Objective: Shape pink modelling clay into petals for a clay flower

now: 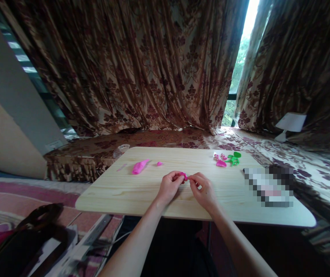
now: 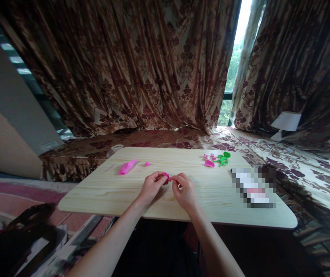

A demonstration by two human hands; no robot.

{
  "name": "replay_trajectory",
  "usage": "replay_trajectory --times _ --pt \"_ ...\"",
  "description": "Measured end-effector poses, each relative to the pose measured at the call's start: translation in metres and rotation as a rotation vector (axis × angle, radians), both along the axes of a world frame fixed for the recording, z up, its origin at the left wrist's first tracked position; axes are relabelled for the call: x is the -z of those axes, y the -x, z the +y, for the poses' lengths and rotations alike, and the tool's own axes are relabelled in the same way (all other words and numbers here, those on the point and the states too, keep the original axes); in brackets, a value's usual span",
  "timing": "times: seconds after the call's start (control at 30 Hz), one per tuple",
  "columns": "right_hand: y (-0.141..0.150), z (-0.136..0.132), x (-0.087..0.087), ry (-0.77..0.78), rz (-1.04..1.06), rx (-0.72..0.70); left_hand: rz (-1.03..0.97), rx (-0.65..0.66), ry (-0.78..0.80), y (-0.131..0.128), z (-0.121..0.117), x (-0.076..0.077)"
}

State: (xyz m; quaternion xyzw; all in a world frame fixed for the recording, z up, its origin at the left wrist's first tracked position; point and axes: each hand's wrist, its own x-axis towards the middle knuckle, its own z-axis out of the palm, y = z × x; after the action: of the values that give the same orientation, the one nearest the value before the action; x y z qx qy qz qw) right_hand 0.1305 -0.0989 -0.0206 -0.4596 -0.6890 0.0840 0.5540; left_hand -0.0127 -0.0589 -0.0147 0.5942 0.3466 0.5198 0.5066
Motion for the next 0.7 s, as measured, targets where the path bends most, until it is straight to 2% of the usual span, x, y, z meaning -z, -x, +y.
replay_trajectory --times 0.33,0.7 --pt "0.0000 -0.0002 -0.0018 0.021 -0.008 -0.008 -0.029 -0.003 0.025 0.0001 0.0002 -0.0018" --pt "0.0008 0.0070 0.0046 0.035 -0.022 0.056 -0.055 0.067 0.053 -0.0001 0.0004 0.0042"
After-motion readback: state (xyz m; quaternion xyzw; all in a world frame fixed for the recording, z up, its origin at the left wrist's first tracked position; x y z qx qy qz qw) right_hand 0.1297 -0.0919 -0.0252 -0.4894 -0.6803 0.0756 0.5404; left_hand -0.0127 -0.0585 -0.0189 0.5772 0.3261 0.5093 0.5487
